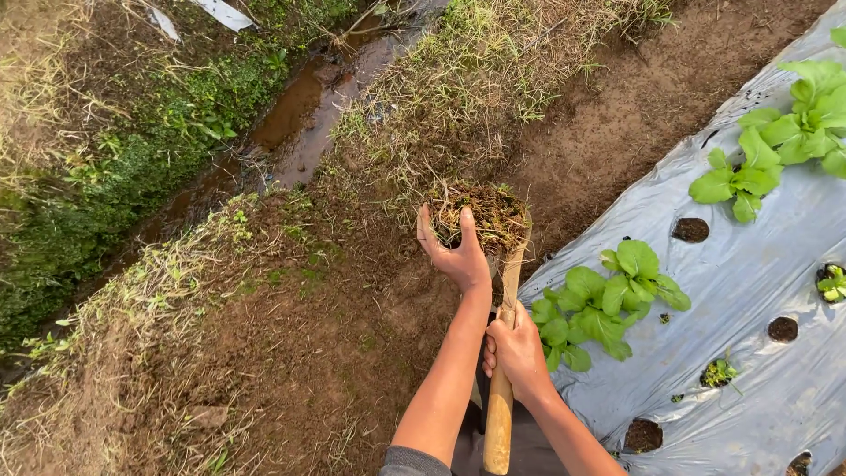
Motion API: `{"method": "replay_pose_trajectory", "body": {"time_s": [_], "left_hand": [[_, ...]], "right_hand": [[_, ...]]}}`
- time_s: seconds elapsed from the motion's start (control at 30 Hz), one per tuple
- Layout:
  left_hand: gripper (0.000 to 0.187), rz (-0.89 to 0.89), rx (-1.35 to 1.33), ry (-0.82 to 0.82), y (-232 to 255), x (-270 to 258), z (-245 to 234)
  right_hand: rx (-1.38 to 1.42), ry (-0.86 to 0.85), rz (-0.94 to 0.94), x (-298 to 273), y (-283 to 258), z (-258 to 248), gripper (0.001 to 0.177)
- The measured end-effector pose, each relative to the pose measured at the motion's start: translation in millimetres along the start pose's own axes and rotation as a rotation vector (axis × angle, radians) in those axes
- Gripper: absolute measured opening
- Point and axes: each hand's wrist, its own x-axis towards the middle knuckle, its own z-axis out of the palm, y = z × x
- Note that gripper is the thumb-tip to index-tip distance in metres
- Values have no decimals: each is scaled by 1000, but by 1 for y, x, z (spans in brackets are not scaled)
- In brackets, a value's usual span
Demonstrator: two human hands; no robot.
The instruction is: The person uses a sickle to loosen weeds and soil in a garden bed, then pulls the weeds out by hand and discards them. The person moves along the row, repeating the process of cutting and pulling weeds near a plastic-covered crop bed.
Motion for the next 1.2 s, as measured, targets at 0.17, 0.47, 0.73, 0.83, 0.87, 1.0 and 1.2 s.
{"method": "replay_pose_trajectory", "body": {"time_s": [0.17, 0.47, 0.73, 0.83, 0.87, 1.0, 1.2], "left_hand": [[67, -109, 65, -75, -29, 65, 113], [67, -126, 125, -225, -117, 185, 270], [63, 145, 331, -548, -185, 271, 310], [52, 134, 391, -618, -188, 286, 286], [47, 78, 437, -623, -185, 287, 273], [35, -9, 567, -586, -234, 294, 194], [32, -305, 955, -500, -307, 289, 18]], "right_hand": [[-32, 76, 44, 118, -79, 12, 11], [-188, 68, -282, 364, -96, 0, 35], [-614, 307, -748, 528, -90, 1, 8], [-623, 450, -855, 542, -79, -18, 2], [-569, 461, -850, 541, -76, -24, 1], [-442, 462, -679, 524, -45, -53, 3], [-530, 486, -188, 453, 94, -138, 9]]}}
